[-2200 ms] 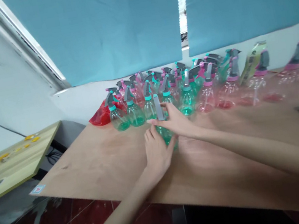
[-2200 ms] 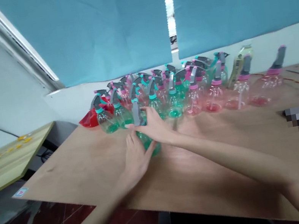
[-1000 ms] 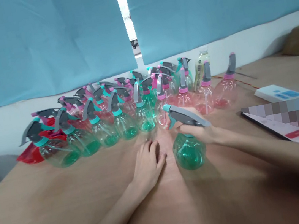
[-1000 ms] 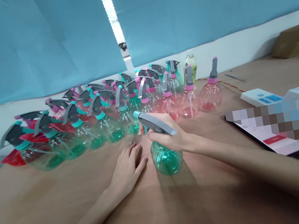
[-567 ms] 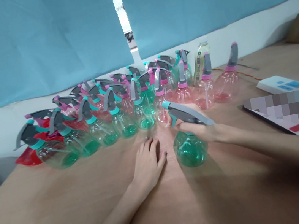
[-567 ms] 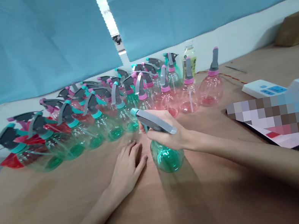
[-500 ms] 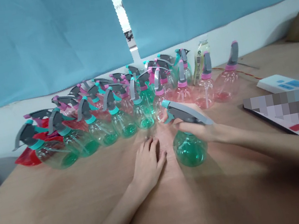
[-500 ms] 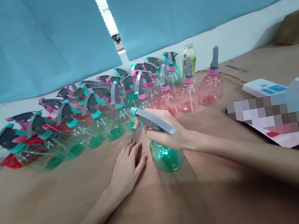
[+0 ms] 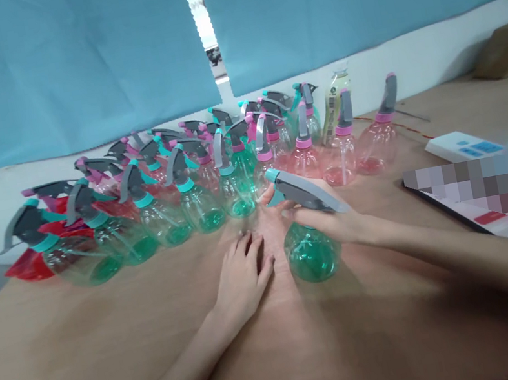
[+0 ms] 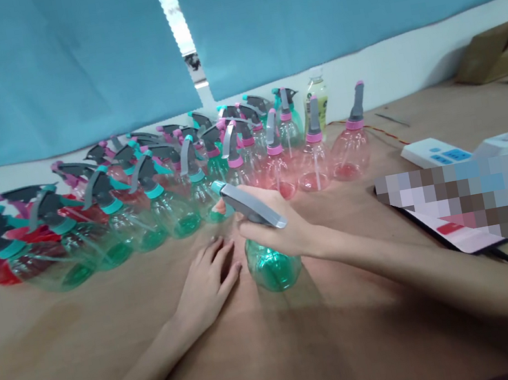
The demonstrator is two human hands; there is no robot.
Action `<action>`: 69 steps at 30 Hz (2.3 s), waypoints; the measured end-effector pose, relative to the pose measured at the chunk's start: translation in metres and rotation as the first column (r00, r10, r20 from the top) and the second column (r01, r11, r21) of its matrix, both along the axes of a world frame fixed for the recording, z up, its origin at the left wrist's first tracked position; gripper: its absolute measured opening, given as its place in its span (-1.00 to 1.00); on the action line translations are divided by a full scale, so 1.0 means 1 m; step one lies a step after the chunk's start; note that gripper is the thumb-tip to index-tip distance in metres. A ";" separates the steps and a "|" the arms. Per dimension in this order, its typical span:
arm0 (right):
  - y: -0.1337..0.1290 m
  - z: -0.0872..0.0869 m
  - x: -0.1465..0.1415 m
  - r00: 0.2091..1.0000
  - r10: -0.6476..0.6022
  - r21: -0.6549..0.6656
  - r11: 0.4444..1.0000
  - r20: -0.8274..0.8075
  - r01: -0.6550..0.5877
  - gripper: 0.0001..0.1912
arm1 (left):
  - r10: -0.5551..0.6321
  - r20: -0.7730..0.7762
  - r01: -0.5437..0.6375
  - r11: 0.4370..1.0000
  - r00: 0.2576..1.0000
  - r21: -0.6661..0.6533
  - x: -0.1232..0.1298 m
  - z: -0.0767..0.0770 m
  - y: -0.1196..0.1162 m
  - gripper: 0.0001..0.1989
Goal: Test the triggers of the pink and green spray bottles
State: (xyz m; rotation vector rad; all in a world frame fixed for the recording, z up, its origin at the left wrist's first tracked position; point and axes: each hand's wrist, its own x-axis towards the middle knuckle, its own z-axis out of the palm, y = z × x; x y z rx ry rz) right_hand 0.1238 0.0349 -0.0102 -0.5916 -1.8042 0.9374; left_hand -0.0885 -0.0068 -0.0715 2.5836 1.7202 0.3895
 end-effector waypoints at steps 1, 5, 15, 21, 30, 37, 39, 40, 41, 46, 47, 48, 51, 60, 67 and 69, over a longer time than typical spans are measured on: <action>0.000 0.000 0.000 1.000 0.001 -0.004 1.000 0.004 -0.001 -0.61 | 0.000 -0.002 0.000 1.000 1.000 0.004 0.000 0.000 0.000 -0.59; 0.001 -0.001 0.000 1.000 0.009 -0.008 1.000 0.005 -0.009 -0.59 | 0.004 -0.003 -0.004 1.000 1.000 -0.016 0.001 0.002 0.000 -0.58; -0.002 0.002 -0.001 1.000 0.002 -0.027 1.000 -0.013 -0.002 -0.58 | -0.008 -0.008 0.008 1.000 1.000 0.009 0.000 0.001 0.000 -0.59; 0.000 0.002 0.001 1.000 0.012 -0.018 1.000 0.021 -0.012 -0.59 | -0.021 -0.024 0.022 0.999 0.999 0.040 -0.001 0.000 0.000 -0.60; 0.000 0.001 0.001 1.000 0.001 -0.015 1.000 0.022 -0.001 -0.59 | -0.011 0.001 0.011 1.000 1.000 0.014 0.000 0.001 0.000 -0.59; 0.000 0.001 0.001 0.999 0.010 -0.022 1.000 0.038 -0.009 -0.56 | -0.007 0.002 0.007 1.000 1.000 0.018 -0.001 -0.001 0.000 -0.58; 0.001 0.001 0.001 0.998 0.021 -0.023 1.000 0.061 -0.020 -0.55 | -0.005 0.001 0.005 1.000 1.000 0.013 -0.001 -0.001 0.000 -0.58; 0.001 0.001 0.001 0.997 0.034 -0.023 0.999 0.064 -0.033 -0.54 | -0.005 0.000 0.005 1.000 1.000 0.009 -0.001 0.000 0.000 -0.58; 0.001 0.001 0.001 0.997 0.043 -0.024 0.999 0.059 -0.042 -0.53 | -0.005 -0.002 0.005 1.000 1.000 0.004 -0.001 0.000 -0.001 -0.58; -0.001 0.003 0.001 0.999 0.046 -0.050 0.998 0.018 -0.045 -0.58 | -0.009 -0.006 0.009 1.000 1.000 0.013 -0.001 0.000 -0.001 -0.58; -0.002 0.003 0.001 0.999 0.047 -0.053 0.998 0.014 -0.047 -0.59 | -0.009 -0.006 0.009 1.000 1.000 0.020 -0.001 0.000 0.000 -0.58; -0.002 0.003 0.000 0.999 0.051 -0.053 0.997 0.010 -0.051 -0.60 | -0.010 -0.008 0.011 1.000 1.000 0.025 -0.001 -0.001 0.000 -0.59; -0.001 0.004 0.000 0.998 0.058 -0.035 0.998 -0.012 -0.059 -0.65 | -0.015 -0.019 0.016 0.999 1.000 0.031 -0.002 -0.002 0.000 -0.59; 0.000 0.009 -0.001 0.998 0.051 0.077 0.996 -0.023 -0.049 -0.82 | -0.005 -0.032 0.005 1.000 0.999 -0.002 -0.001 0.000 0.000 -0.56; 0.000 0.006 0.000 0.997 0.061 0.055 0.997 -0.047 -0.058 -0.84 | -0.012 -0.028 0.013 1.000 1.000 0.011 -0.001 -0.001 0.000 -0.57; 0.000 0.007 -0.001 0.997 0.059 0.056 0.997 -0.049 -0.056 -0.85 | -0.012 -0.029 0.013 1.000 0.999 0.018 -0.001 -0.002 0.000 -0.57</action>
